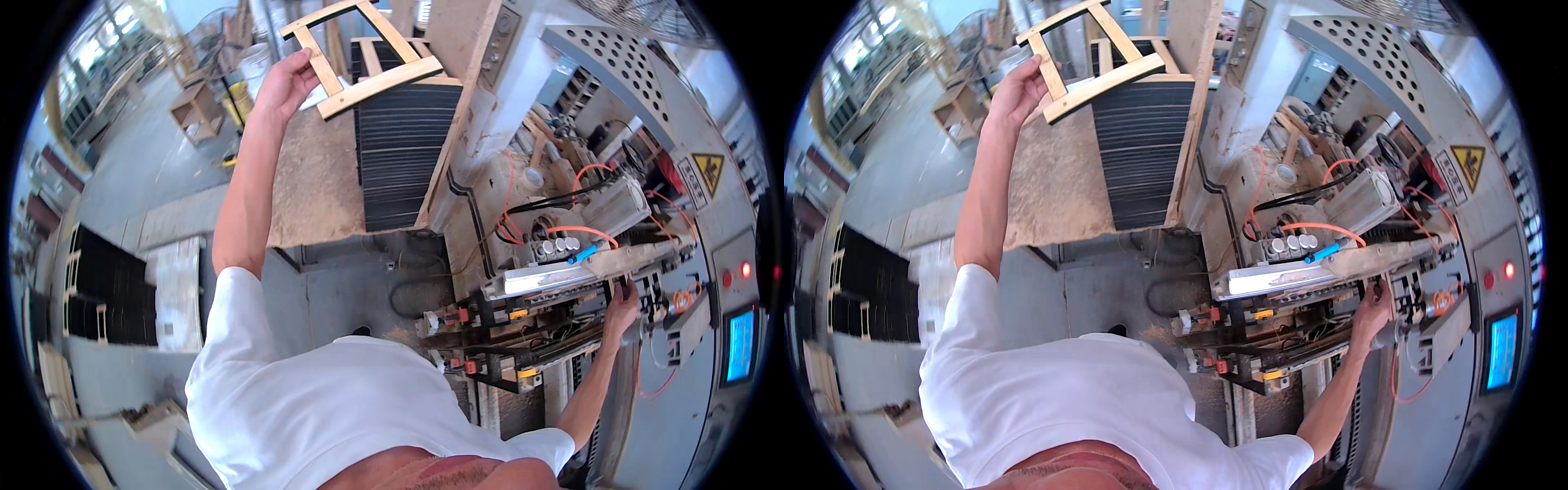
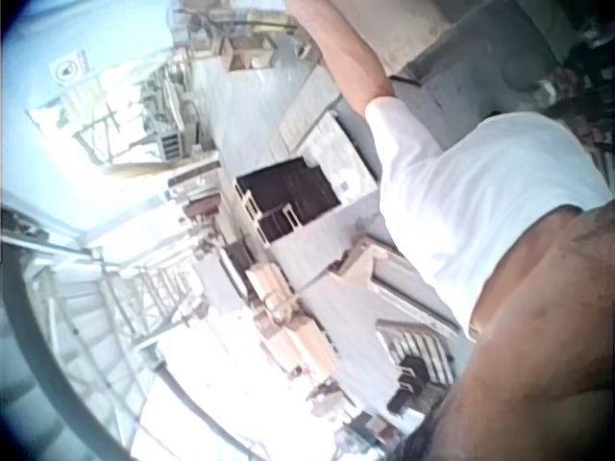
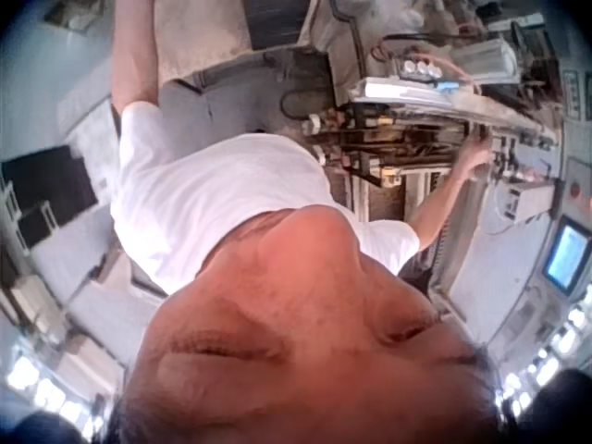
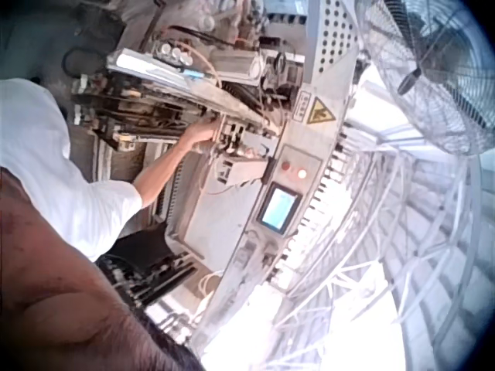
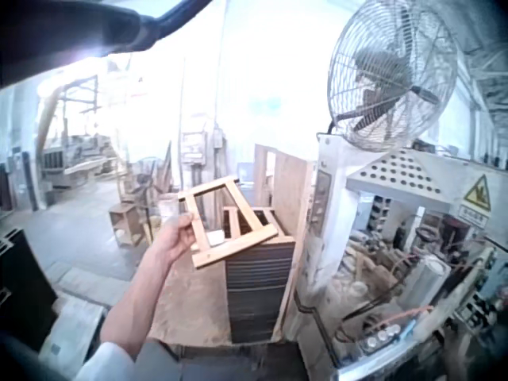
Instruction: The person repeatedly picks up small wooden frames, places them into a machine, and then removes them to stack on a nearby rack. The task involves continuous handling of the frames without visible tool use.
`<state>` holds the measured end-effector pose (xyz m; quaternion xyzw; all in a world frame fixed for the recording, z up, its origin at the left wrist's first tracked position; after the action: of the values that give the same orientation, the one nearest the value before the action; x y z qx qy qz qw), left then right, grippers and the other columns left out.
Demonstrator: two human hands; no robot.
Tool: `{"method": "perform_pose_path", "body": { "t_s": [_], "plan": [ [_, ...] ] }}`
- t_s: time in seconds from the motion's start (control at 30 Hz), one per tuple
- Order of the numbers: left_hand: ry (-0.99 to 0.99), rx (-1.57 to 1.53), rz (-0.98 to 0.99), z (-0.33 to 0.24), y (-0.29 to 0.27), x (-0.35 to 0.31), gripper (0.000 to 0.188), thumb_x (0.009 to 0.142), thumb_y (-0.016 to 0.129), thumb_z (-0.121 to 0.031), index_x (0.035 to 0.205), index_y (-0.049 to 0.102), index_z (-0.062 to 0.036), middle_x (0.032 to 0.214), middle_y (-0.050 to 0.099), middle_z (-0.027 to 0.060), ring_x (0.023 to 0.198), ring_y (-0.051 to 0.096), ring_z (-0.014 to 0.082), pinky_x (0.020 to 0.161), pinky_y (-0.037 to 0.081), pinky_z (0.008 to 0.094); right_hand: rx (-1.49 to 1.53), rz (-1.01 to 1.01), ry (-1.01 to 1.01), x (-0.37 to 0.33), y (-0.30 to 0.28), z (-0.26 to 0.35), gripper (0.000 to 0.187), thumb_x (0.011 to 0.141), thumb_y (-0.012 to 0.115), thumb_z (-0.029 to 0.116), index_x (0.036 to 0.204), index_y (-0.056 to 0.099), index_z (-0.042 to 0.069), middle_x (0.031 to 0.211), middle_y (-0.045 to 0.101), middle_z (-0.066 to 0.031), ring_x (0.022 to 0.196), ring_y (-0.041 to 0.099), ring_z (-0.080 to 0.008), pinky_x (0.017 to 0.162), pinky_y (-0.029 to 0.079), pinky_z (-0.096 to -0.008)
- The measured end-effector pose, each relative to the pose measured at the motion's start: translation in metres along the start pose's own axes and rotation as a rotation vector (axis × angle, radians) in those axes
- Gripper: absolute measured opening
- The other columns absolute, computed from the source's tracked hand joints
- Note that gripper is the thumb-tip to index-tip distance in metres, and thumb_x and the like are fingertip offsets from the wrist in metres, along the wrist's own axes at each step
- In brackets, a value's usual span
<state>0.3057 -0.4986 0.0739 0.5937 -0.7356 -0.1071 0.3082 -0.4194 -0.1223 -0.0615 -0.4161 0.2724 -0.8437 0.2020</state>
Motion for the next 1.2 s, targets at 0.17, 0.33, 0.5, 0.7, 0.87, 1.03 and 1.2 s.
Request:
{"method": "perform_pose_path", "body": {
  "t_s": [0.17,0.33,0.5,0.7,0.87,1.03,1.2],
  "plan": [
    [-0.192,0.26,-0.037,0.052,-0.016,0.092,0.029,0.091,0.065,-0.02,0.108,0.059,0.0022,0.097,0.066,0.0099,0.09,0.065,0.0193,0.082,0.056,0.0302,0.154,-0.005,0.105,-0.086,-0.011,0.104,0.026,0.087,0.066,0.006,0.112,0.063,-0.001,0.089,0.065,-0.0107,0.076,0.059,-0.0181,0.072,0.05,-0.032],
    [-0.23,0.403,-0.12,0.095,-0.012,0.094,0.045,0.087,0.07,-0.04,0.103,0.062,0.0016,0.081,0.059,0.0033,0.076,0.059,0.0109,0.064,0.054,0.0249,0.147,-0.041,0.251,-0.169,-0.011,0.124,0.025,0.088,0.065,0.007,0.112,0.064,-0.001,0.083,0.063,-0.0071,0.073,0.056,-0.0132,0.066,0.048,-0.0282],
    [0.114,0.397,-0.08,0.066,0.019,0.038,0.046,0.092,0.063,-0.04,0.112,0.062,0.0014,0.091,0.063,0.0054,0.08,0.059,0.0115,0.068,0.052,0.0259,0.184,-0.098,0.415,-0.238,-0.025,0.104,0.025,0.089,0.064,0.007,0.113,0.063,-0.001,0.084,0.066,-0.0084,0.072,0.059,-0.0123,0.066,0.049,-0.0277],
    [0.406,0.708,0.05,0.05,0.049,-0.024,0.038,0.085,0.073,-0.013,0.12,0.063,-0.0011,0.103,0.061,0.0087,0.085,0.061,0.013,0.078,0.052,0.0263,0.229,-0.153,0.496,-0.275,-0.03,0.126,0.023,0.087,0.067,0.004,0.109,0.065,0.0,0.084,0.065,-0.0042,0.075,0.059,-0.0099,0.07,0.049,-0.0247],
    [0.445,0.699,0.036,0.05,0.056,-0.023,0.031,0.083,0.076,-0.01,0.111,0.068,-0.0018,0.097,0.062,0.0049,0.084,0.061,0.0118,0.077,0.051,0.0236,0.323,-0.165,0.598,-0.327,-0.031,0.133,0.021,0.088,0.065,0.005,0.108,0.065,-0.002,0.085,0.064,-0.0031,0.076,0.058,-0.0085,0.07,0.048,-0.0231],
    [0.381,0.536,0.052,0.056,0.042,-0.014,0.034,0.079,0.078,-0.009,0.11,0.067,0.0021,0.092,0.067,0.0088,0.082,0.062,0.0121,0.075,0.051,0.0235,0.361,-0.187,0.666,-0.376,-0.032,0.139,0.021,0.087,0.065,0.006,0.106,0.066,-0.003,0.084,0.065,-0.003,0.075,0.058,-0.0086,0.07,0.048,-0.0236],
    [0.402,0.648,0.013,0.052,0.038,-0.009,0.038,0.077,0.08,-0.007,0.11,0.066,0.0042,0.093,0.07,0.0109,0.081,0.065,0.0151,0.077,0.052,0.025,0.38,-0.174,0.646,-0.417,-0.04,0.145,0.018,0.088,0.063,0.002,0.105,0.065,-0.003,0.091,0.065,-0.005,0.082,0.061,-0.0103,0.075,0.049,-0.0247]
  ]
}}
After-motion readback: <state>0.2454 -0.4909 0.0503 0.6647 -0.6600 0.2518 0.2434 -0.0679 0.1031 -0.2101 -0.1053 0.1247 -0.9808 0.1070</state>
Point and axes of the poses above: each hand's wrist, its own x-axis towards the middle knuckle, its own y-axis out of the palm, z = x × y, the point moved 8 cm from there along x, towards the middle knuckle
